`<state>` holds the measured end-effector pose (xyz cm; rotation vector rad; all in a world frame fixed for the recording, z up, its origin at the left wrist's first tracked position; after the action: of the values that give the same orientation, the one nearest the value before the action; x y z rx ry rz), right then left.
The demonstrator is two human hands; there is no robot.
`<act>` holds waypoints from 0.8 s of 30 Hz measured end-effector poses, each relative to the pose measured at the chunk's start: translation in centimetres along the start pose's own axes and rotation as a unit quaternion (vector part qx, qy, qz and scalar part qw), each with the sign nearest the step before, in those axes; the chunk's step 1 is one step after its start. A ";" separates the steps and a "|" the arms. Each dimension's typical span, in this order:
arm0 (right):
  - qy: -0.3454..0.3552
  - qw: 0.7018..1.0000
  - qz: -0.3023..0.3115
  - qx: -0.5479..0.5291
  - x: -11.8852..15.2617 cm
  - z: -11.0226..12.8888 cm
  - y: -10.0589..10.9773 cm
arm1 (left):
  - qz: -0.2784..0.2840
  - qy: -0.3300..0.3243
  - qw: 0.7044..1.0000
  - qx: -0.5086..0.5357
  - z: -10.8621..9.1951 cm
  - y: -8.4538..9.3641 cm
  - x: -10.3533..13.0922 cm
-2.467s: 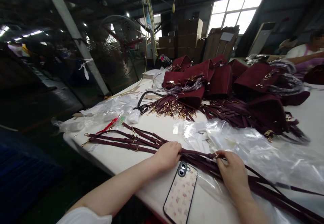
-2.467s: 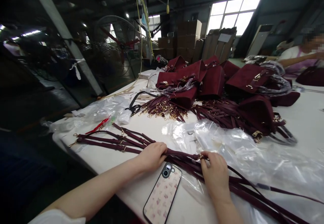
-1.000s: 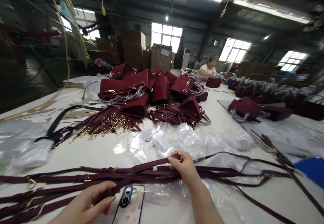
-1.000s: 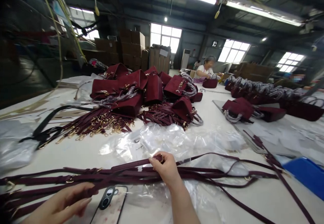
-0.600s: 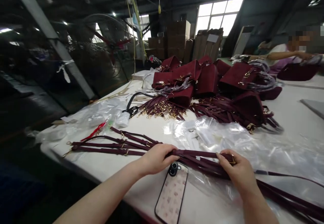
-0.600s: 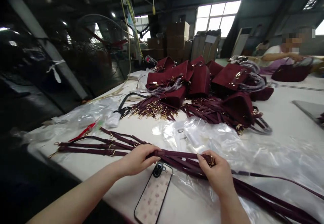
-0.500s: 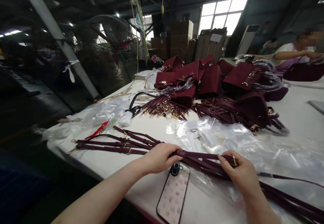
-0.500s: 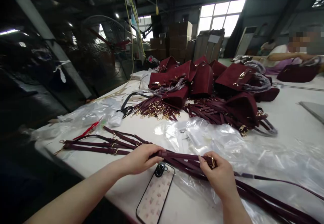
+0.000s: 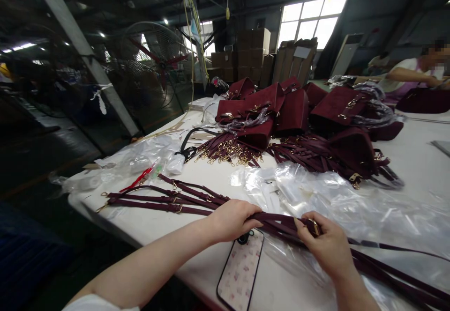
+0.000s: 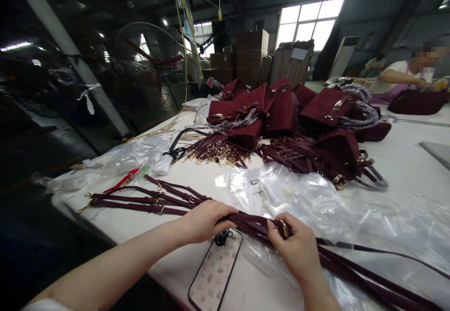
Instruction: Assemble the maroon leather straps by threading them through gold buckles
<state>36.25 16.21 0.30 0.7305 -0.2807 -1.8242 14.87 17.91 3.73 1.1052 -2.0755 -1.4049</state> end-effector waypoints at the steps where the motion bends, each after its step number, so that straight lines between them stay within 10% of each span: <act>1: -0.009 1.000 0.002 -0.020 0.0 0.0 0.0 | 0.000 0.002 1.000 0.004 -0.1 0.0 -0.1; 14: 0.015 0.982 0.070 -0.174 -0.2 0.8 0.1 | -0.003 0.013 0.999 -0.044 0.3 -1.1 -0.6; 24: 0.066 0.989 0.074 -0.114 0.1 2.2 -1.4 | 0.049 0.058 0.980 0.185 -0.9 -1.0 -1.6</act>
<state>33.81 16.34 1.22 0.6497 -0.0370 -1.6271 16.84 18.45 3.36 1.1722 -2.3268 -0.9069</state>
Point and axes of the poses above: each hand's wrist, its own x-axis away from the middle knuckle, its own y-axis out of the back of the hand, z = x × y, the point moved 6 cm from there along -x, towards the middle knuckle, and after that the axes turned 7 degrees about -z, right-handed, at the moved point
